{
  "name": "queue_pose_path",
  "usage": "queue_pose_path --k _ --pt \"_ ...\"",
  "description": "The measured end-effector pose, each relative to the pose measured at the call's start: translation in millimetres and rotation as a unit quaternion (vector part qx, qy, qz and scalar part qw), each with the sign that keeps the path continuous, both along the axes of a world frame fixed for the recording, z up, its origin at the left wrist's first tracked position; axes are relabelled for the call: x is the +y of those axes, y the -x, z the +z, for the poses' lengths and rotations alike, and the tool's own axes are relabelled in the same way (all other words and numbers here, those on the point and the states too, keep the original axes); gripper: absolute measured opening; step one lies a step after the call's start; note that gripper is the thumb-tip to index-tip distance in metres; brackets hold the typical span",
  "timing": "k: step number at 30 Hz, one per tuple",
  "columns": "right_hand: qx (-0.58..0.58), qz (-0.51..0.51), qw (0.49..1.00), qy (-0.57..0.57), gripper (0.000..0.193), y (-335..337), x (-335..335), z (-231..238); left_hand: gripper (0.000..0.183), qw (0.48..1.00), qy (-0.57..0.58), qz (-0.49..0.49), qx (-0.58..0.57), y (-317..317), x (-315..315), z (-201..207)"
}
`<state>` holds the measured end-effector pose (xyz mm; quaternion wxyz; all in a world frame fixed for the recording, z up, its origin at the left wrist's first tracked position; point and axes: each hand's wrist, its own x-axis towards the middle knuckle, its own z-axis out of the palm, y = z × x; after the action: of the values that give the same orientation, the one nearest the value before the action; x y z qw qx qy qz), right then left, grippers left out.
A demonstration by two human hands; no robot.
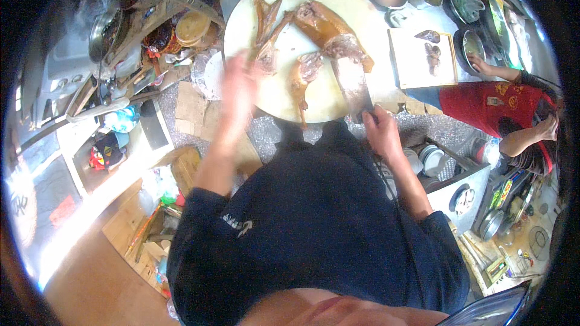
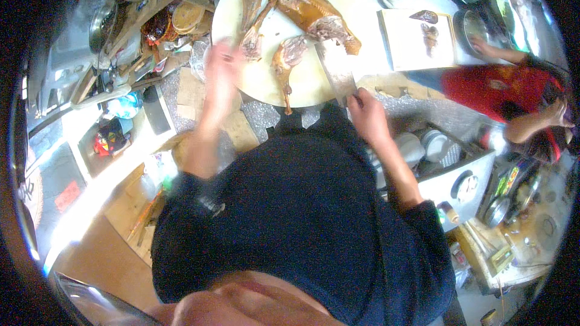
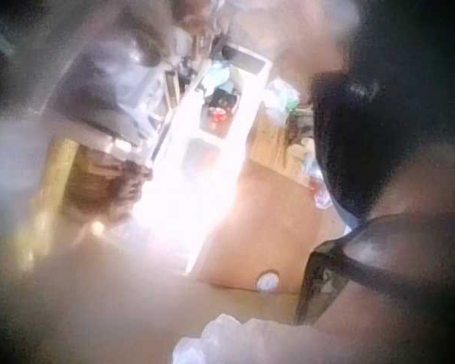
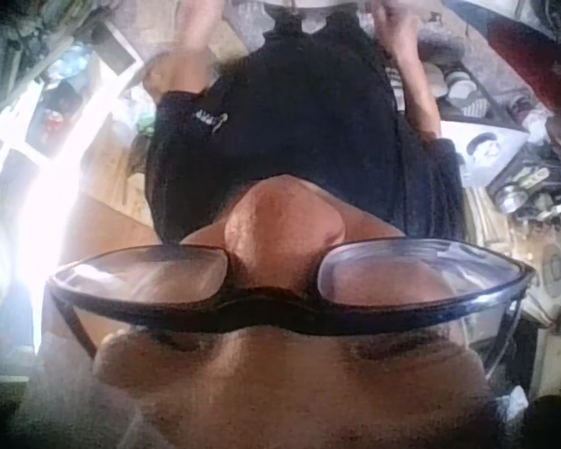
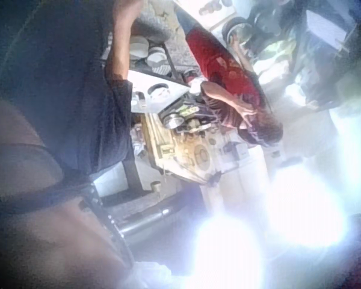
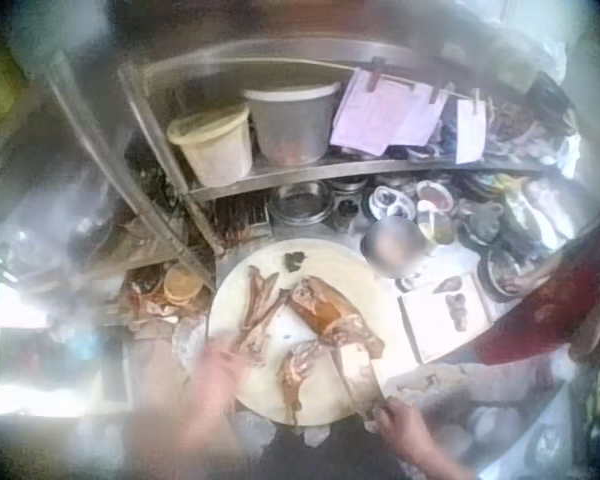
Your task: The person retrieves a whole cooked duck from a steamer, places it on a cutting board, and uses a cleaver to chop it into smaller pieces. The chopped pieces are then arranged on a wooden serving tray.
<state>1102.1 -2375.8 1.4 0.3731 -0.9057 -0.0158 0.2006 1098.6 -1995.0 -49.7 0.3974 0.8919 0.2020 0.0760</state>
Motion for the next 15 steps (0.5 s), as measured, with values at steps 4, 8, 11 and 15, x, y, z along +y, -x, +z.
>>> queue_pose_path --k 4,8,11,15 --pt "0.015 -0.009 0.998 -0.060 0.029 -15 -16 -1 0.068 0.973 -0.172 -0.135 0.077 -12 -121 17" --pt "-0.030 -0.031 0.997 -0.067 0.024 -57 -44 -6 0.067 0.988 -0.092 -0.109 0.057 -26 -108 26" --pt "0.077 -0.068 0.986 -0.135 0.023 -101 -70 -11 0.066 0.995 -0.077 -0.027 0.049 -27 -75 38" --pt "0.189 -0.007 0.956 -0.222 0.022 -164 -97 -24 0.062 0.988 -0.140 0.056 0.030 -81 -53 33"
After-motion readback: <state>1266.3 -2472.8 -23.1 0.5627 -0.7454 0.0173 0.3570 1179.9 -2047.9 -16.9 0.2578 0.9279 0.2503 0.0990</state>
